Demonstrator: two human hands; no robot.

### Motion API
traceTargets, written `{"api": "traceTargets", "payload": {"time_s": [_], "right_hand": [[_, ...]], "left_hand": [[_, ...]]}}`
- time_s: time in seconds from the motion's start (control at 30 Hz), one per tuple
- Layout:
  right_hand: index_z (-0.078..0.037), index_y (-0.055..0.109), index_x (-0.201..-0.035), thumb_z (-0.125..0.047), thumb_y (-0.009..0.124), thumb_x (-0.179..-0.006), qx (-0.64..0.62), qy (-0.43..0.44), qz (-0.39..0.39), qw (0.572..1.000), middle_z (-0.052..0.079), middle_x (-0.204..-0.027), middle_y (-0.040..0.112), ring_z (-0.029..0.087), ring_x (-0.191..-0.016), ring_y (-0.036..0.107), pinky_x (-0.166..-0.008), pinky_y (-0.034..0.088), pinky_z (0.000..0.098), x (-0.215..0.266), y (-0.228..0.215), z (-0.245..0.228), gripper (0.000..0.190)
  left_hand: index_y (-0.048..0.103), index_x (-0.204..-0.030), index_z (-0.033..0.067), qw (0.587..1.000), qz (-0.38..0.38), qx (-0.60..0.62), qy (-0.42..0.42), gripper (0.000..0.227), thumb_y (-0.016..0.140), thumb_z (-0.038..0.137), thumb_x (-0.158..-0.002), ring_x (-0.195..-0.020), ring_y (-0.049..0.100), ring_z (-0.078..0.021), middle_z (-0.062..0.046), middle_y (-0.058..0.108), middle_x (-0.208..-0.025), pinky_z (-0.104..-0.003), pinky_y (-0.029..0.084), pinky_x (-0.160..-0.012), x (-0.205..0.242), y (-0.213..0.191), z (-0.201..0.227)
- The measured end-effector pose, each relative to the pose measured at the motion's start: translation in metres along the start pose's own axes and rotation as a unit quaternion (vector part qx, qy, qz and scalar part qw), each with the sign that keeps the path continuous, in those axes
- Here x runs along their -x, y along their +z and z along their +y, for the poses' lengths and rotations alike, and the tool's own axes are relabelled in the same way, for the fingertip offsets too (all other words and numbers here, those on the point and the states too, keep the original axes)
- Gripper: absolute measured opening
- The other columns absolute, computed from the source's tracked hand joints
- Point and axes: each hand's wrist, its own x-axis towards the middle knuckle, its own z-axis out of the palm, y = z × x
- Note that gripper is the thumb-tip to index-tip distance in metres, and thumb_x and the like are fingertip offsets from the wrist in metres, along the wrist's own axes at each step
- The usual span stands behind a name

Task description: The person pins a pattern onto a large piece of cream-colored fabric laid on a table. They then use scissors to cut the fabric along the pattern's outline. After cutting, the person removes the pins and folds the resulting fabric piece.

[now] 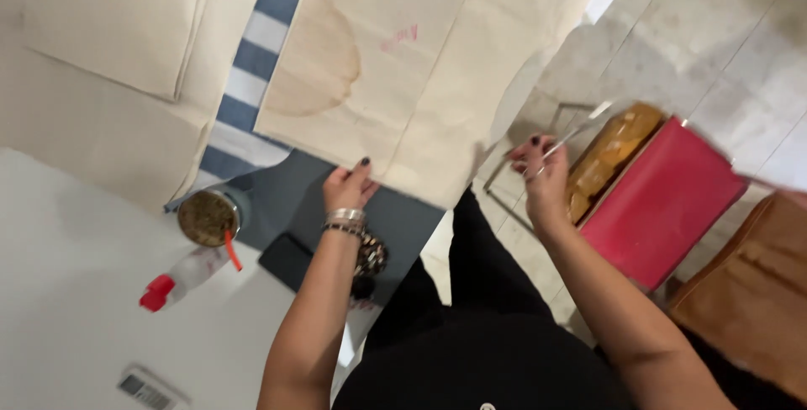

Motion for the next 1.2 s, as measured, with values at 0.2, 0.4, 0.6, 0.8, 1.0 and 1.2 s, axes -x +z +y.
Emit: {"api": "traceTargets", "payload": {"time_s": [0.2, 0.4, 0.6, 0.8, 1.0, 1.2], "right_hand": [[-0.005, 0.062, -0.102, -0.007, 0.063, -0.093, 0.055, 0.098, -0.280, 0.953, 0.017, -0.084, 0.078, 0.025, -0.080, 0.076, -0.076, 0.060, 0.0345, 0.162, 0.051, 0.024, 0.010], [-0.019, 0.073, -0.100, -0.058, 0.069, -0.089, 0.141, 0.064, -0.378, 0.913, 0.003, -0.065, 0.075, 0.018, -0.060, 0.071, -0.060, 0.055, 0.0289, 0.223, 0.070, 0.043, 0.040], [-0.020, 0.068, -0.093, -0.053, 0.056, -0.098, 0.197, 0.095, -0.340, 0.915, -0.002, -0.053, 0.070, 0.017, -0.056, 0.073, -0.059, 0.057, 0.0295, 0.244, 0.077, 0.042, 0.035], [-0.012, 0.063, -0.097, -0.046, 0.052, -0.103, 0.160, 0.116, -0.279, 0.940, 0.007, -0.061, 0.073, 0.026, -0.057, 0.071, -0.064, 0.055, 0.0373, 0.239, 0.110, 0.032, 0.036], [-0.015, 0.064, -0.097, -0.047, 0.055, -0.103, 0.197, 0.077, -0.226, 0.951, 0.003, -0.061, 0.073, 0.028, -0.065, 0.071, -0.066, 0.053, 0.0369, 0.227, 0.130, 0.040, 0.034], [-0.014, 0.065, -0.095, -0.047, 0.054, -0.104, 0.198, 0.092, -0.184, 0.958, 0.004, -0.059, 0.073, 0.029, -0.069, 0.072, -0.070, 0.053, 0.0371, 0.228, 0.140, 0.032, 0.036]], "left_hand": [[0.065, -0.111, -0.0045, 0.998, -0.053, -0.025, -0.004, 0.042, 0.091, 0.011, -0.081, -0.075, 0.074, -0.0315, -0.014, 0.065, -0.089, -0.054, 0.065, -0.078, 0.016, 0.006, 0.014], [0.064, -0.103, -0.0034, 0.989, -0.104, -0.095, -0.045, 0.042, 0.094, 0.009, -0.076, -0.071, 0.075, -0.0295, -0.012, 0.067, -0.084, -0.048, 0.068, -0.072, 0.048, 0.015, 0.023], [0.066, -0.104, 0.0000, 0.978, -0.136, -0.141, -0.066, 0.046, 0.097, 0.016, -0.075, -0.079, 0.077, -0.0258, -0.011, 0.071, -0.089, -0.045, 0.066, -0.080, 0.063, 0.021, 0.022], [0.065, -0.103, 0.0007, 0.973, -0.151, -0.157, -0.075, 0.046, 0.096, 0.023, -0.077, -0.081, 0.078, -0.0264, -0.017, 0.075, -0.091, -0.044, 0.065, -0.081, 0.080, 0.027, 0.022], [0.060, -0.105, -0.0043, 0.975, -0.143, -0.149, -0.079, 0.054, 0.095, 0.024, -0.077, -0.077, 0.077, -0.0298, -0.021, 0.073, -0.089, -0.046, 0.065, -0.072, 0.084, 0.035, 0.031], [0.063, -0.106, -0.0082, 0.969, -0.163, -0.168, -0.082, 0.051, 0.094, 0.020, -0.078, -0.083, 0.077, -0.0310, -0.022, 0.072, -0.091, -0.047, 0.063, -0.075, 0.084, 0.039, 0.022]]}}
